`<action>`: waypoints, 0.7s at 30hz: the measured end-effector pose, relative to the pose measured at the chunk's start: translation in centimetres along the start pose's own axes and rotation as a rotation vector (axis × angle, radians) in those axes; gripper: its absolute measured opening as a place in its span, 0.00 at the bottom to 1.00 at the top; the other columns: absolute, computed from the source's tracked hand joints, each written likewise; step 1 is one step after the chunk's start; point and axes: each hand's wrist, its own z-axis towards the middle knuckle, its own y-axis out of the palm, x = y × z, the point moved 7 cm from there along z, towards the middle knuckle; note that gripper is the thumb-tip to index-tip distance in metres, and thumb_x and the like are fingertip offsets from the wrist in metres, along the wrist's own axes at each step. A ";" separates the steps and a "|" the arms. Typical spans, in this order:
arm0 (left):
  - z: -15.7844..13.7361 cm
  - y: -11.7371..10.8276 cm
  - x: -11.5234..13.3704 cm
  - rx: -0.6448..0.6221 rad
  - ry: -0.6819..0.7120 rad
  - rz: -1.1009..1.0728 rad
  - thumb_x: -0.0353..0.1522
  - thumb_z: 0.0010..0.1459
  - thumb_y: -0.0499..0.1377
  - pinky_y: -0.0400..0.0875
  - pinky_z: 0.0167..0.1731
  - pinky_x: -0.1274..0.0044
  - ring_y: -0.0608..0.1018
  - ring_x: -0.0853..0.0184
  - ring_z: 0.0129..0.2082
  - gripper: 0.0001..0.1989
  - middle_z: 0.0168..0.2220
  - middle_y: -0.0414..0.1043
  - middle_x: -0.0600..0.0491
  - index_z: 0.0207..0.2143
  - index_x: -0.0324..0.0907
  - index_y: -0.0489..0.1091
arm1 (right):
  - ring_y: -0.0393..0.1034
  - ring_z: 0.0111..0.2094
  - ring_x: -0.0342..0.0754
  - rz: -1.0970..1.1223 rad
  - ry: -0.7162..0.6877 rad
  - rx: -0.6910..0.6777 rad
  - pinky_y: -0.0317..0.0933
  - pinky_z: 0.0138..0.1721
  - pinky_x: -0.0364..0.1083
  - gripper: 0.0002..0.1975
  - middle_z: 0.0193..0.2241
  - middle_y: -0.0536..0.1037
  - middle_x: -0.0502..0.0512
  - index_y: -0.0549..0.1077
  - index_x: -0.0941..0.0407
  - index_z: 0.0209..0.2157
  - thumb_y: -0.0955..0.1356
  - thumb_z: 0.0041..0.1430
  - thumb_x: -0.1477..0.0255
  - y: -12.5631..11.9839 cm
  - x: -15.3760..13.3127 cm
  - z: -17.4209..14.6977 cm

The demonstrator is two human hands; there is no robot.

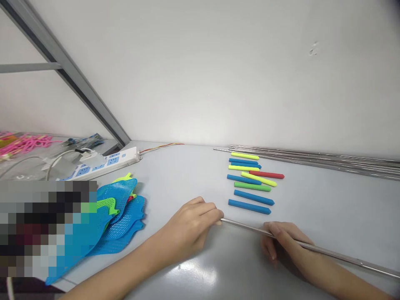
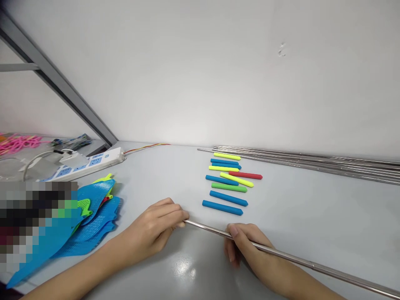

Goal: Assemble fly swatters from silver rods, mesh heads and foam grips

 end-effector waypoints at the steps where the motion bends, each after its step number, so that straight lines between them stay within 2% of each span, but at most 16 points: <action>1: 0.0 -0.2 -0.1 -0.003 0.003 -0.004 0.19 0.56 0.42 0.59 0.30 0.77 0.64 0.69 0.26 0.14 0.26 0.64 0.52 0.35 0.38 0.64 | 0.63 0.25 0.45 -0.009 0.011 0.012 0.58 0.31 0.44 0.27 0.20 0.68 0.51 0.66 0.56 0.19 0.52 0.61 0.56 -0.1 0.0 0.0; 8: 0.3 -0.4 -1.0 -0.124 -0.004 -0.048 0.26 0.62 0.45 0.61 0.35 0.77 0.67 0.69 0.31 0.11 0.31 0.67 0.53 0.42 0.42 0.64 | 0.63 0.24 0.44 0.057 0.000 0.010 0.59 0.30 0.43 0.26 0.18 0.68 0.50 0.66 0.57 0.18 0.53 0.61 0.57 0.0 -0.7 0.2; 14: 0.2 -1.1 -1.4 -0.101 0.004 -0.065 0.29 0.61 0.47 0.61 0.35 0.77 0.68 0.70 0.31 0.10 0.32 0.69 0.54 0.43 0.43 0.64 | 0.63 0.24 0.44 0.085 -0.007 -0.008 0.59 0.29 0.42 0.27 0.17 0.67 0.50 0.65 0.57 0.18 0.52 0.61 0.56 0.1 -1.2 0.3; 18: 0.3 -1.0 -1.6 -0.159 -0.034 -0.082 0.35 0.58 0.53 0.61 0.33 0.79 0.67 0.69 0.31 0.07 0.30 0.68 0.56 0.38 0.44 0.66 | 0.62 0.23 0.43 0.093 0.001 -0.011 0.59 0.29 0.41 0.27 0.17 0.66 0.50 0.65 0.57 0.18 0.53 0.61 0.56 0.2 -1.5 0.3; 21: 0.6 -0.9 -1.6 -0.150 -0.040 -0.088 0.35 0.60 0.50 0.60 0.29 0.79 0.66 0.69 0.29 0.09 0.27 0.66 0.56 0.30 0.42 0.65 | 0.62 0.24 0.43 0.080 0.013 -0.015 0.59 0.29 0.41 0.26 0.18 0.65 0.49 0.64 0.57 0.18 0.53 0.61 0.56 0.2 -1.6 0.3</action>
